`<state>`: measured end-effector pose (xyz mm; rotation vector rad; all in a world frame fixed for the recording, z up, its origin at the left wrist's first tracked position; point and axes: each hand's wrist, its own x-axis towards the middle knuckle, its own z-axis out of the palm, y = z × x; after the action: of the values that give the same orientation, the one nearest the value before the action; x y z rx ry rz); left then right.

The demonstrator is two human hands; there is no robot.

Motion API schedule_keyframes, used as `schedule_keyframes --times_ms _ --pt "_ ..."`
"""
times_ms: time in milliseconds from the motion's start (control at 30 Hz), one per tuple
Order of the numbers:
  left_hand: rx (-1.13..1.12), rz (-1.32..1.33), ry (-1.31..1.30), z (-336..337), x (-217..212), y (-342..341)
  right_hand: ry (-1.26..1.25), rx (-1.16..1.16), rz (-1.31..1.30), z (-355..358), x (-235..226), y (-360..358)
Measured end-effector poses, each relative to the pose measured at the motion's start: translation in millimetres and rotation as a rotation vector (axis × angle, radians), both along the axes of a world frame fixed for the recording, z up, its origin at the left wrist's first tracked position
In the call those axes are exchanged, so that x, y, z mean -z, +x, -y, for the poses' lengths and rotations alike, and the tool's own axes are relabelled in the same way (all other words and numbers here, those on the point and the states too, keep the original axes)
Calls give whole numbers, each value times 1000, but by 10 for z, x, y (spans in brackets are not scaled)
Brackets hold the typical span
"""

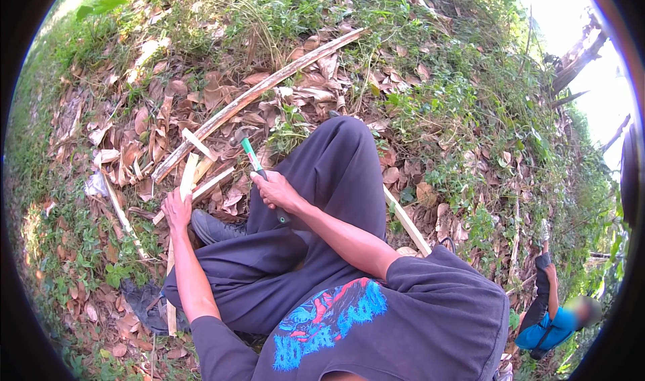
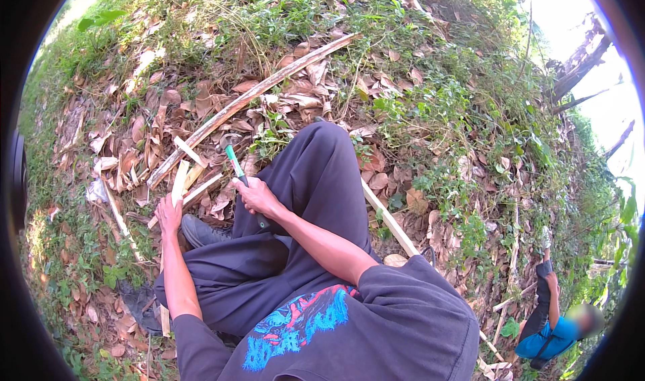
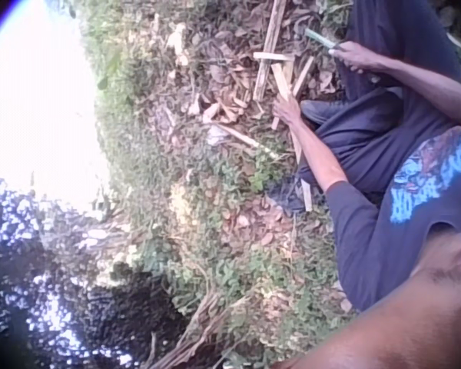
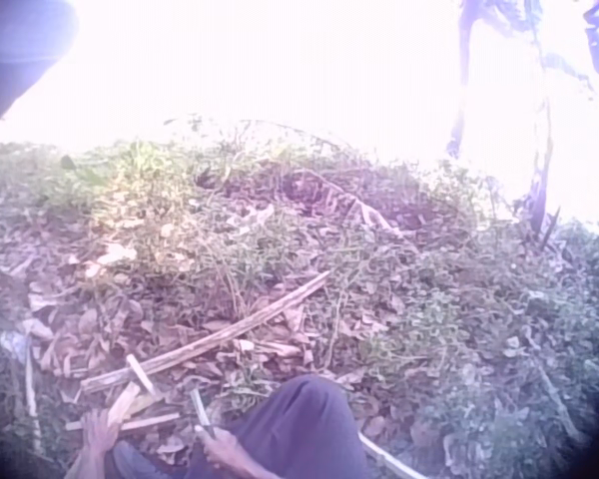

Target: The person sits on the ground and uses a green-handled knife to carve and shape a long, thin piece of light-colored wood. They hold the wood with their left hand and repeatedly scrape the blade along its length to remove thin strips of material.

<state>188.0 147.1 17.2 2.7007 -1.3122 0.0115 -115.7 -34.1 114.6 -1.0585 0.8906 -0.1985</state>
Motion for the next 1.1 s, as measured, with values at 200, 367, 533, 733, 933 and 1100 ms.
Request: schedule_keyframes --times_ms 200,367,533,733,933,1100 --pt "0 -50 9 39 -61 -21 1 -11 4 18 64 2" --pt "-12 -95 -16 46 -106 -24 -17 -10 -35 9 15 13" --pt "-39 -81 -36 40 -89 -28 -8 -3 -34 0 -51 19" --pt "-56 -128 -11 75 -141 -57 -37 2 -57 1 65 40" --pt "-65 -126 -22 67 -148 -57 -53 -1 -27 13 184 46" --pt "-74 -123 -2 60 -126 -38 -57 -2 -48 0 151 45"
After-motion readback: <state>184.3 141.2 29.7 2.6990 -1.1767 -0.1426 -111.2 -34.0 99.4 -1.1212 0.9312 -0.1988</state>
